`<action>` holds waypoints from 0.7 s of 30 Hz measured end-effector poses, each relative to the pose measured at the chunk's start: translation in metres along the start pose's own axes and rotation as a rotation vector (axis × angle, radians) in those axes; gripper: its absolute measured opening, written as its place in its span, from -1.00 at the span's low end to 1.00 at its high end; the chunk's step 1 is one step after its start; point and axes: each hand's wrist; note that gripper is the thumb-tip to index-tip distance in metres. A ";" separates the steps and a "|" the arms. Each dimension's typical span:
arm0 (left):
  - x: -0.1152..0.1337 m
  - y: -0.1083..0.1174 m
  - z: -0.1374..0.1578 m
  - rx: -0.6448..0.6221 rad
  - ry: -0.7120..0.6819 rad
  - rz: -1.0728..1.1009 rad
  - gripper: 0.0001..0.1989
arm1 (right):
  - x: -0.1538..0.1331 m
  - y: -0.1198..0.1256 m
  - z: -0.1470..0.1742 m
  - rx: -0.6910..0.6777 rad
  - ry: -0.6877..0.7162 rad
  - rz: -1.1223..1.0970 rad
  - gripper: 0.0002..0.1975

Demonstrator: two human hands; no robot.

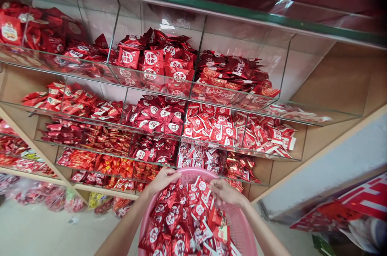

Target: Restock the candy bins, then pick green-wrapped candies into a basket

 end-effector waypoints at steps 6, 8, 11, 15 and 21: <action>-0.009 0.001 -0.001 0.005 0.000 -0.010 -0.55 | -0.004 -0.005 -0.002 -0.131 -0.090 0.091 -0.55; -0.007 0.001 -0.001 0.004 0.011 -0.012 -0.54 | -0.008 -0.005 -0.004 -0.165 -0.140 0.152 -0.57; -0.003 0.000 -0.001 -0.004 0.021 -0.009 -0.53 | -0.011 -0.004 -0.006 -0.189 -0.192 0.204 -0.60; 0.000 -0.001 0.000 0.001 0.023 0.004 -0.52 | -0.010 -0.007 -0.011 -0.188 -0.209 0.222 -0.65; -0.006 0.000 -0.002 0.013 0.031 0.036 -0.53 | -0.008 -0.016 -0.019 -0.115 -0.193 0.226 -0.75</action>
Point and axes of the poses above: each hand's wrist, its own z-axis away from the middle knuckle, its own y-axis out of the back of the hand, x = y × z, and after that the axes turned 5 degrees about -x, right-handed
